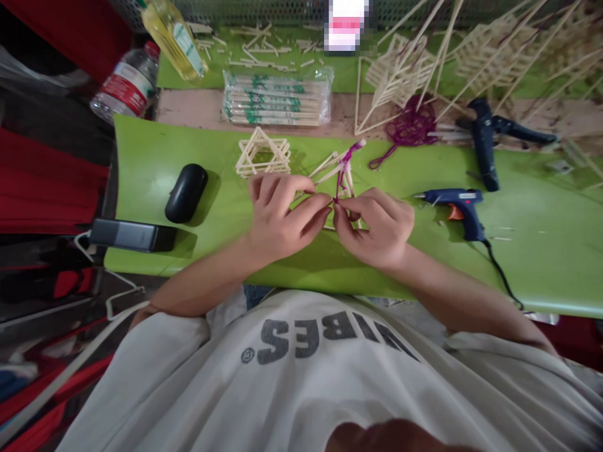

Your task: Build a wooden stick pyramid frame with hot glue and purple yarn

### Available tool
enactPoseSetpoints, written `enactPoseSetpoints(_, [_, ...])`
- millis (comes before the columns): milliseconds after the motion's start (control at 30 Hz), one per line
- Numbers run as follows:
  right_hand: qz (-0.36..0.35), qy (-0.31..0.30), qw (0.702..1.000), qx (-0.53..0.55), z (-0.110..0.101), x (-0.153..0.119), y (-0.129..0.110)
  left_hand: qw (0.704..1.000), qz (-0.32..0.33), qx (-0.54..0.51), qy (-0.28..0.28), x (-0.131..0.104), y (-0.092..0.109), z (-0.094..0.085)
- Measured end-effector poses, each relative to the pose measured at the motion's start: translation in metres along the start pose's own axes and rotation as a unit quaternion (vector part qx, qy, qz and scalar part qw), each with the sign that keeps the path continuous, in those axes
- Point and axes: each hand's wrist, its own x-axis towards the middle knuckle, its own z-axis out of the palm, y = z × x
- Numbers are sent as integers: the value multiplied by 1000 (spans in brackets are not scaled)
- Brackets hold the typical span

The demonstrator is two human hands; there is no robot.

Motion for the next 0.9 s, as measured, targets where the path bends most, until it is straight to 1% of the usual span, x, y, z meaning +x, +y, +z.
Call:
enactPoseSetpoints(133, [-1, 3, 1000, -13, 2, -2, 0, 999, -28, -22, 35, 7, 7, 3])
enactPoseSetpoints(233, [8, -7, 999, -37, 3, -4, 1, 997, -65, -35, 24, 10, 11, 3])
enactPoseSetpoints(300, [9, -9, 999, -41, 4, -5, 2, 996, -76, -35, 20, 11, 14, 3])
enactPoseSetpoints(433, [2, -3, 1000, -30, 5, -6, 3, 996, -73, -45, 27, 12, 16, 2])
enactPoseSetpoints(633, [4, -7, 999, -47, 6, -7, 3, 995, -82, -49, 21, 9, 15, 4])
enactPoseSetpoints(700, [3, -6, 999, -49, 7, -7, 4, 996, -84, -36, 16, 8, 14, 6])
enactPoseSetpoints(833, [-2, -2, 999, -49, 8, -9, 5, 998, -62, 8, 16, 10, 9, 10])
enactPoseSetpoints(900, [7, -10, 998, -58, 8, -10, 5, 998, -63, -2, 16, 13, 9, 12])
